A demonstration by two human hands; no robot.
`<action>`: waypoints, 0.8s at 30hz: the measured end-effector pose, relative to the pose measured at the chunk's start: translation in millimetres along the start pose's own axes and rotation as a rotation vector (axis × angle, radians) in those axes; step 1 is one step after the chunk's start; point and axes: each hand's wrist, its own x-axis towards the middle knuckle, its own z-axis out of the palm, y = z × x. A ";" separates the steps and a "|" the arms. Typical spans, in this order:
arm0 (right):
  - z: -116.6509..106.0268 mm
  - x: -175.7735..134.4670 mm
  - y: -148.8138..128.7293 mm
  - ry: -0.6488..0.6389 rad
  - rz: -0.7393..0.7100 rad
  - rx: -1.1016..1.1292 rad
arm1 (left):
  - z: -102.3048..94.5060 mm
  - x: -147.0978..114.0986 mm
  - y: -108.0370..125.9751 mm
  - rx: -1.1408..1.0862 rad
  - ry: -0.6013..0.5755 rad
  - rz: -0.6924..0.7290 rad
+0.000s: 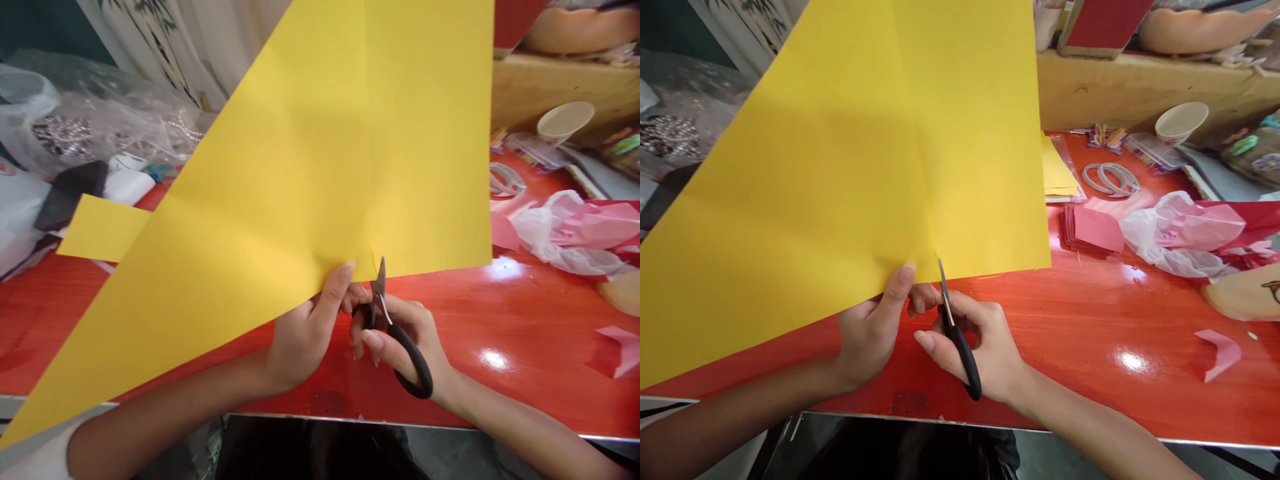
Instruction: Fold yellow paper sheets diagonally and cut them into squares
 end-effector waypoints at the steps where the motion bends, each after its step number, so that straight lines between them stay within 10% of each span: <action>1: -0.1 0.1 0.1 0.006 0.002 -0.010 | 0.0 0.1 -0.2 -0.007 -0.007 -0.009; 24: 2.7 -1.5 -1.3 0.063 0.064 -0.002 | -0.9 3.7 -0.9 -0.100 -0.075 -0.048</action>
